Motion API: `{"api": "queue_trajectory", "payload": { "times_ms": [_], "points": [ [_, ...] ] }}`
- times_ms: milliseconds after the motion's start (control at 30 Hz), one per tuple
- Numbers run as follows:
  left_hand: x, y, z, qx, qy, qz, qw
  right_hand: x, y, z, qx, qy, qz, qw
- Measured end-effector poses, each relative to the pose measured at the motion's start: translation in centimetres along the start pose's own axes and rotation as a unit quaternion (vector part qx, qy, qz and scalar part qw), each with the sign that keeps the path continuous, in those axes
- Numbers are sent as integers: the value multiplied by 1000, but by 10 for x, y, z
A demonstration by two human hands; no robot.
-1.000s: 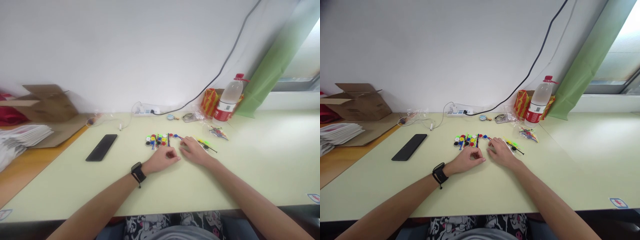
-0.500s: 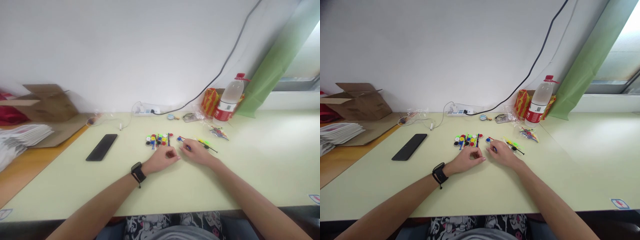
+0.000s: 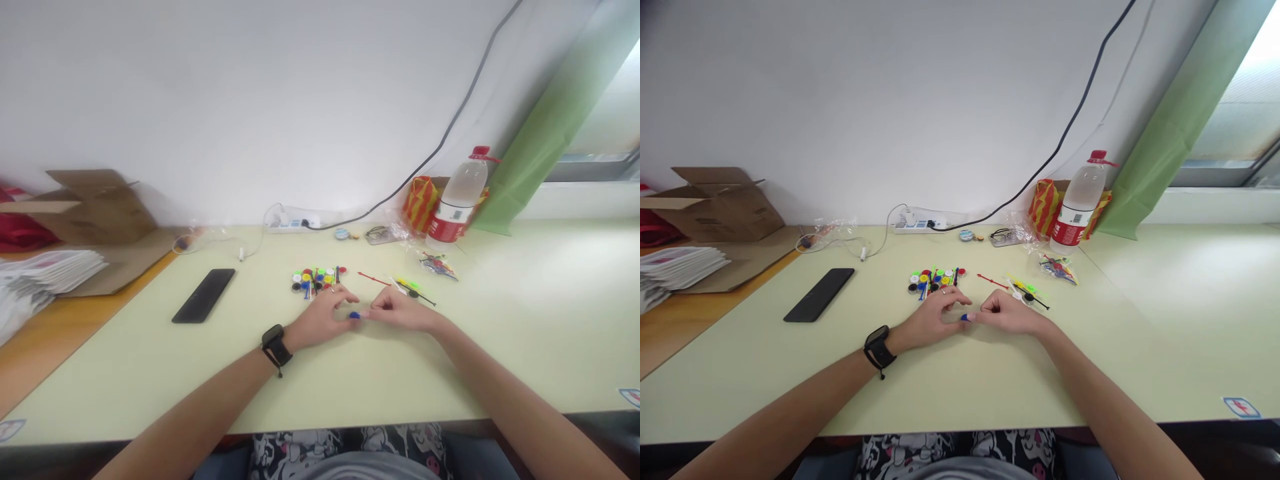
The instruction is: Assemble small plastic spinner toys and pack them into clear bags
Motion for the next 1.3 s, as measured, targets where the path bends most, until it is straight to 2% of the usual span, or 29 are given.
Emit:
{"api": "queue_trajectory", "payload": {
  "times_ms": [167, 333, 467, 567, 833, 1000, 1300],
  "points": [
    [3, -8, -1, 32, 40, -9, 999, 1, 4, -4, 1, 35, 62, 997],
    [2, -1, 0, -10, 34, -4, 999, 5, 11, -5, -21, 58, 147, 987],
    [5, 4, 0, -54, 38, -87, 994, 11, 11, -5, -32, 79, 180, 980],
    [8, 2, 0, -48, 45, -164, 984, 16, 9, -3, -29, 89, 180, 979],
    [11, -5, -1, -27, 66, -241, 968, 14, 7, 1, -25, 45, 160, 986],
    [8, -8, 0, -22, 61, -236, 970, 13, 8, 0, -28, 32, 160, 986],
    [15, 9, -2, -94, 62, -260, 959, 14, 8, -1, -31, 23, 162, 986]
  ]
}}
Point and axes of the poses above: each hand's wrist, its own z-axis towards the middle knuckle, its own x-axis out of the palm, y = z × x, the point moved 7 cm from there along z, towards the middle knuckle, and after that the axes turned 14 degrees about z, right-handed, at the moved point
